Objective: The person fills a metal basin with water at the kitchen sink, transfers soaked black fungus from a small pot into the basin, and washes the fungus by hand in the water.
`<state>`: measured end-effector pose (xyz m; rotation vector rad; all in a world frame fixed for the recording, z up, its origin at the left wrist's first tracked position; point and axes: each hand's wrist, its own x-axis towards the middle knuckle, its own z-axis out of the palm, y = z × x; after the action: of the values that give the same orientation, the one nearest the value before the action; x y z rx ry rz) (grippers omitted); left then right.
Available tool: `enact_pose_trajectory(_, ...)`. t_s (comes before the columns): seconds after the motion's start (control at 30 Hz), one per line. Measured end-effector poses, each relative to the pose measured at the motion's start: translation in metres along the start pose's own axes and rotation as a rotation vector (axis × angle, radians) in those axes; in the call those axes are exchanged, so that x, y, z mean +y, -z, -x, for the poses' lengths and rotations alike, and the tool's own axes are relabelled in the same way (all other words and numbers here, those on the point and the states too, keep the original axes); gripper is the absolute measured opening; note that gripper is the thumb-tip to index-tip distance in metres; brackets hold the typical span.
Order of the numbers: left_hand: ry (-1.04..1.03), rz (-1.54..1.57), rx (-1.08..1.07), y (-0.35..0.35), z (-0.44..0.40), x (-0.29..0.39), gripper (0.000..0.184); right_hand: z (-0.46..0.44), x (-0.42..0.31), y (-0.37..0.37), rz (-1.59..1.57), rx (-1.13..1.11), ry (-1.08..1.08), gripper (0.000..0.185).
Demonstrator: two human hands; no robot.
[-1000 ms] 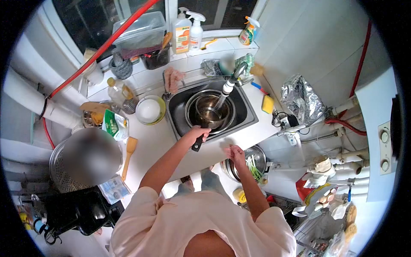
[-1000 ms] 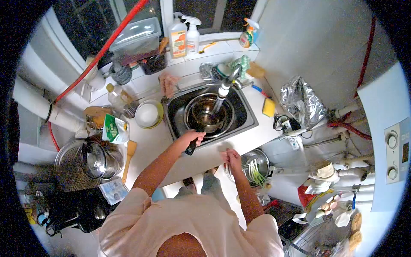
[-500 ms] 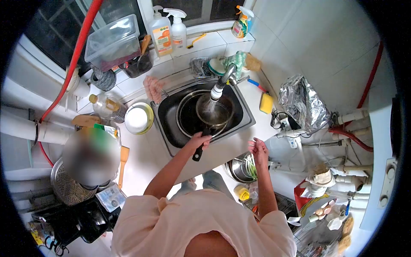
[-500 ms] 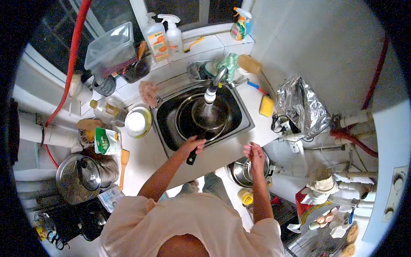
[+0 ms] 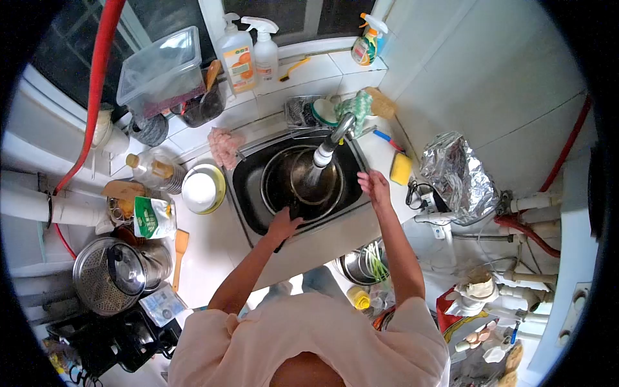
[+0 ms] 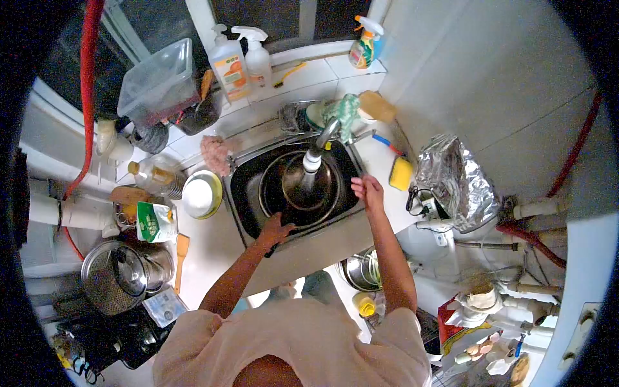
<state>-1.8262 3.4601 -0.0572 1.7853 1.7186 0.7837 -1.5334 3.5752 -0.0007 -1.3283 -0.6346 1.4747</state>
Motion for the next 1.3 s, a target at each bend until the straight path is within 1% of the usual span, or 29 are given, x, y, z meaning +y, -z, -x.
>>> enact_pose_trajectory(0.03, 0.059, -0.142, -0.053, 0.01, 0.002, 0.003, 0.027, -0.024, -0.001, -0.001, 0.012, 0.003, 0.018, 0.018)
enact_pose_trajectory(0.1, 0.154, -0.438, -0.185, 0.032, 0.005, 0.013, 0.034, -0.071, 0.004, 0.005, 0.072, 0.023, 0.039, 0.03)
enact_pose_trajectory(0.17, 0.346, -0.495, -0.314, 0.057, 0.007, 0.018, 0.035, -0.103, -0.002, 0.0, 0.208, 0.101, 0.039, 0.039)
enact_pose_trajectory(0.2, 0.337, -0.533, -0.297, 0.062, 0.011, 0.01, 0.034, -0.117, -0.005, -0.002, 0.275, 0.141, 0.039, 0.044)
enact_pose_trajectory(0.3, 0.301, -0.599, -0.229, 0.083, 0.024, -0.014, 0.029, -0.154, -0.012, -0.011, 0.214, 0.137, -0.057, 0.056)
enact_pose_trajectory(0.37, 0.265, -0.574, -0.182, 0.099, 0.028, -0.015, 0.025, -0.164, -0.02, -0.025, 0.162, 0.055, -0.018, 0.062)
enact_pose_trajectory(0.43, 0.219, -0.611, -0.193, 0.106, 0.031, -0.031, 0.029, -0.173, -0.024, -0.036, 0.1, 0.079, 0.009, 0.062)
enact_pose_trajectory(0.47, 0.2, -0.631, -0.197, 0.109, 0.032, -0.037, 0.031, -0.178, -0.031, -0.036, 0.173, -0.014, 0.031, 0.062)
enact_pose_trajectory(0.53, 0.08, -0.627, -0.096, 0.117, 0.033, -0.043, 0.036, -0.18, -0.039, -0.034, 0.154, -0.024, 0.035, 0.062)
enact_pose_trajectory(0.57, 0.032, -0.626, -0.048, 0.121, 0.036, -0.045, 0.038, -0.175, -0.037, -0.032, 0.146, -0.035, 0.028, 0.062)
enact_pose_trajectory(0.6, 0.04, -0.622, -0.067, 0.123, 0.035, -0.047, 0.041, -0.157, -0.042, -0.036, 0.137, -0.067, 0.05, 0.061)
enact_pose_trajectory(0.63, 0.056, -0.624, -0.08, 0.126, 0.03, -0.049, 0.044, -0.131, -0.045, -0.042, 0.146, -0.07, 0.101, 0.055)
enact_pose_trajectory(0.67, -0.064, -0.585, 0.014, 0.126, 0.029, -0.056, 0.044, -0.131, -0.034, -0.036, 0.14, -0.057, 0.083, 0.053)
enact_pose_trajectory(0.7, -0.184, -0.552, 0.109, 0.129, 0.029, -0.061, 0.045, -0.1, -0.038, -0.045, 0.091, -0.04, 0.057, 0.052)
enact_pose_trajectory(0.73, -0.219, -0.545, 0.143, 0.137, 0.027, -0.057, 0.044, -0.094, -0.027, -0.043, 0.072, 0.004, 0.02, 0.051)
enact_pose_trajectory(0.77, -0.256, -0.535, 0.18, 0.14, 0.025, -0.051, 0.044, -0.076, -0.013, -0.036, 0.039, -0.061, 0.03, 0.053)
enact_pose_trajectory(0.8, -0.204, -0.534, 0.163, 0.14, 0.026, -0.048, 0.044, -0.06, -0.003, -0.028, 0.058, -0.106, -0.016, 0.058)
enact_pose_trajectory(0.83, -0.151, -0.53, 0.147, 0.14, 0.029, -0.047, 0.043, -0.043, 0.009, -0.025, 0.044, -0.036, -0.037, 0.058)
enact_pose_trajectory(0.9, -0.126, -0.484, 0.163, 0.142, 0.036, -0.038, 0.041, -0.016, 0.038, -0.005, 0.011, -0.069, -0.063, 0.057)
enact_pose_trajectory(0.93, -0.047, -0.415, 0.146, 0.131, 0.042, -0.028, 0.04, 0.001, 0.048, 0.001, -0.014, -0.072, -0.082, 0.054)
enact_pose_trajectory(0.97, 0.066, -0.365, 0.14, 0.134, 0.066, -0.026, 0.039, 0.027, 0.07, 0.008, -0.028, -0.047, -0.13, 0.052)
enact_pose_trajectory(1.0, 0.066, -0.226, 0.164, 0.129, 0.081, -0.025, 0.038, 0.046, 0.077, 0.011, -0.033, -0.025, -0.13, 0.049)
enact_pose_trajectory(1.03, 0.06, -0.087, 0.184, 0.125, 0.099, -0.028, 0.038, 0.057, 0.088, 0.015, -0.027, -0.001, -0.18, 0.048)
enact_pose_trajectory(1.07, 0.103, -0.015, 0.186, 0.126, 0.119, -0.028, 0.036, 0.066, 0.103, 0.026, -0.049, -0.036, -0.166, 0.044)
enact_pose_trajectory(1.13, 0.171, 0.142, 0.187, 0.126, 0.155, -0.024, 0.034, 0.087, 0.118, 0.027, -0.05, -0.034, -0.205, 0.047)
enact_pose_trajectory(1.2, 0.24, 0.188, 0.142, 0.133, 0.193, -0.033, 0.029, 0.101, 0.121, 0.023, -0.05, -0.047, -0.221, 0.048)
enact_pose_trajectory(1.23, 0.274, 0.212, 0.116, 0.14, 0.213, -0.04, 0.027, 0.11, 0.123, 0.014, 0.009, -0.048, -0.2, 0.047)
enact_pose_trajectory(1.3, 0.549, 0.551, 0.066, 0.173, 0.237, -0.02, 0.021, 0.122, 0.122, -0.002, 0.125, -0.03, -0.147, 0.045)
